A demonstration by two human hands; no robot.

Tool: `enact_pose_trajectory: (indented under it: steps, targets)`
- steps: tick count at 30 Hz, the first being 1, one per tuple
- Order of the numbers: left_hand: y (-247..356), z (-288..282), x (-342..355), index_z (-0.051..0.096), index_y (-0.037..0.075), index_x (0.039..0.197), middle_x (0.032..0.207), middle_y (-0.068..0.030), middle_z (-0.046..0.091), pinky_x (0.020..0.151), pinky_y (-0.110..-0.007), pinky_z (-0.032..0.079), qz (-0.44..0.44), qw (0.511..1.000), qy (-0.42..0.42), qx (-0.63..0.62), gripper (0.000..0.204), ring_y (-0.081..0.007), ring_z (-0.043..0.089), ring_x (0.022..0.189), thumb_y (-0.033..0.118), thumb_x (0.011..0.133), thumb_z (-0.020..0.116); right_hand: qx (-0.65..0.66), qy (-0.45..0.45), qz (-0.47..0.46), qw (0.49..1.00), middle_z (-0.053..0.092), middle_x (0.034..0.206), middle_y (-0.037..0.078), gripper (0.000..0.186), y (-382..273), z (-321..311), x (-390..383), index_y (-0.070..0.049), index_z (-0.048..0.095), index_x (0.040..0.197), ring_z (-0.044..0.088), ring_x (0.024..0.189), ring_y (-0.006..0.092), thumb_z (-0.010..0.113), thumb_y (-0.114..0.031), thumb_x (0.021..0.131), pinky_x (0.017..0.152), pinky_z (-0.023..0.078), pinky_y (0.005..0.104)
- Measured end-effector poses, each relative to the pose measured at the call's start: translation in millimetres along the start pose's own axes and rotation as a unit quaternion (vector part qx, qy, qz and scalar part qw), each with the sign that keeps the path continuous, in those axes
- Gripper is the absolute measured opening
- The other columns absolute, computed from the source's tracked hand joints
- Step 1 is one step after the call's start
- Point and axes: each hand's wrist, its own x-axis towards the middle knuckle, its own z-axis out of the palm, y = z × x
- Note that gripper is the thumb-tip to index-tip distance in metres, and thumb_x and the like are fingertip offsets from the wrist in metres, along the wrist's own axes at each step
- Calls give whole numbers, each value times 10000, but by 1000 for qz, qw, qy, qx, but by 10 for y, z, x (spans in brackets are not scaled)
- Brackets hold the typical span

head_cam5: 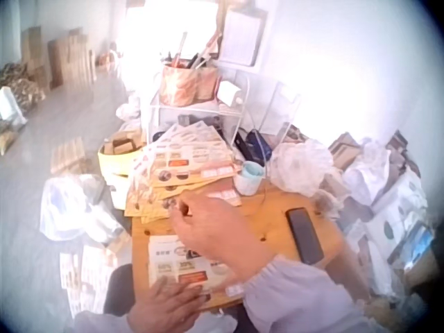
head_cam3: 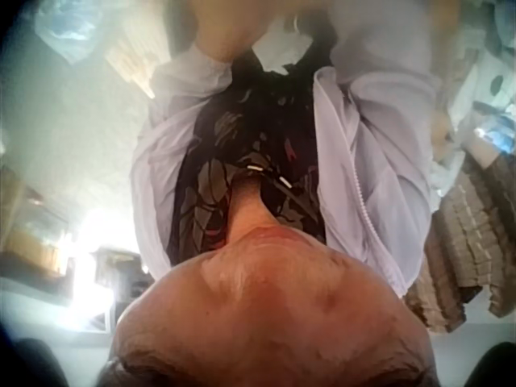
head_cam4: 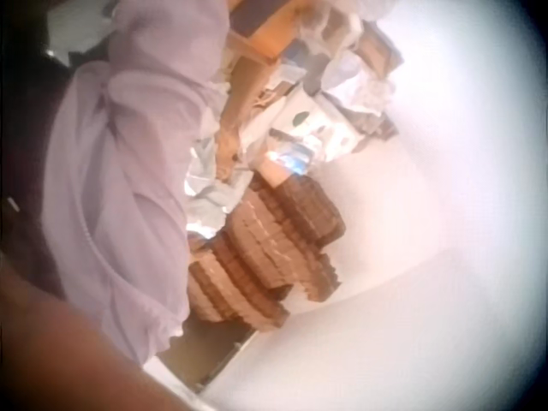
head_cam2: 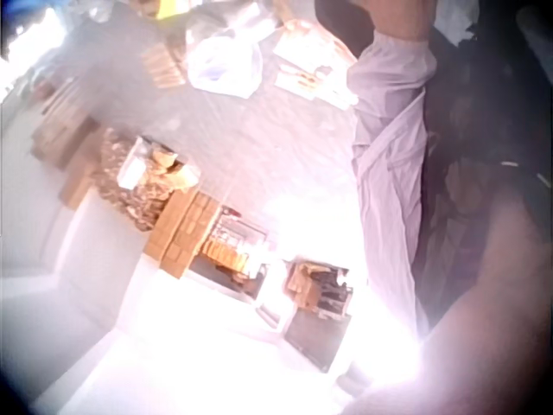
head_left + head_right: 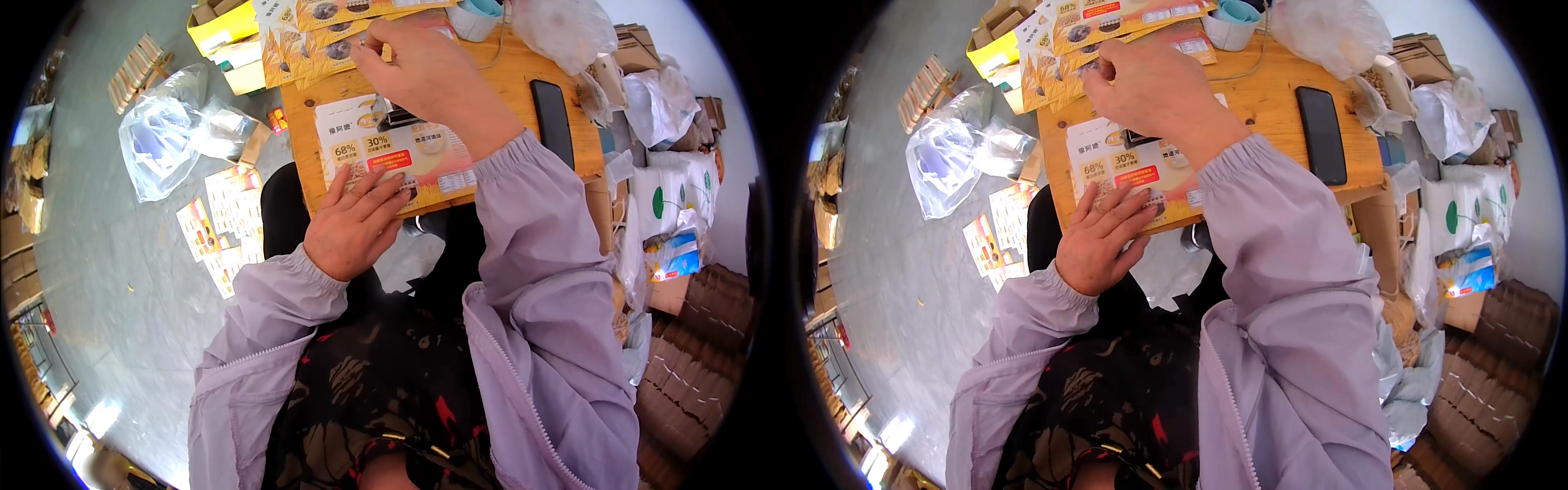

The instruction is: The person sits on the floor and uses a handheld heat sealer to seal the top of multiple small, flat, yellow food packages. They repeatedly pick up a package, align the sealer, press down to seal, and place the finished package into a pile.

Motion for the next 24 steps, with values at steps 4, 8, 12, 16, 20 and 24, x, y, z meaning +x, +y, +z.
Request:
enact_pose_trajectory:
  steps: [4, 8, 12, 16, 20, 24]
  targets:
    - [-13, -4, -13, 637, 152, 1302, 1380, -59, 603, 1167, -546, 305, 4, 1000, 6, -4, 456, -276, 523, 1345, 143, 855, 729, -12, -20, 19, 1000, 621, 699, 126, 379, -36, -32, 9, -65, 634, 869, 616, 660, 269, 592, -434, 947, 620, 460, 404]
    - [-11, -33, 21, 635, 143, 1302, 1377, -77, 606, 1168, -548, 302, 9, 1000, -4, -3, 455, -290, 526, 1341, 145, 856, 726, -41, -17, 17, 999, 698, 757, 109, 338, -48, -62, -5, -92, 674, 854, 679, 759, 323, 577, -411, 913, 692, 523, 435]
    - [-20, -27, 17, 617, 124, 1318, 1409, -85, 580, 1165, -539, 309, 11, 1000, -3, 6, 466, -292, 513, 1348, 160, 864, 717, 26, 8, -6, 1000, 685, 744, 102, 360, -55, -293, 14, -73, 659, 839, 654, 707, 305, 594, -420, 910, 651, 495, 410]
    - [-15, 5, -30, 597, 113, 1337, 1434, -81, 557, 1159, -526, 326, 17, 999, -22, 45, 465, -288, 499, 1355, 141, 882, 688, 110, 63, -17, 992, 627, 693, 63, 379, -145, -824, -202, -34, 618, 833, 586, 632, 199, 621, -401, 929, 591, 437, 345]
    - [-14, 33, -141, 594, 114, 1339, 1424, -80, 564, 1149, -515, 346, 52, 994, -53, 76, 447, -292, 514, 1338, 71, 897, 645, 131, 89, -17, 987, 491, 621, -8, 333, -70, -1283, -527, -24, 565, 829, 445, 601, 81, 640, -319, 965, 547, 359, 282]
    - [107, -65, -194, 610, 105, 1318, 1385, -90, 596, 1146, -511, 354, 30, 998, -42, 20, 431, -299, 543, 1313, 35, 893, 637, 143, 95, 10, 985, 400, 631, -49, 295, 94, -1476, -801, -39, 522, 819, 346, 611, 42, 635, -257, 983, 534, 284, 256]
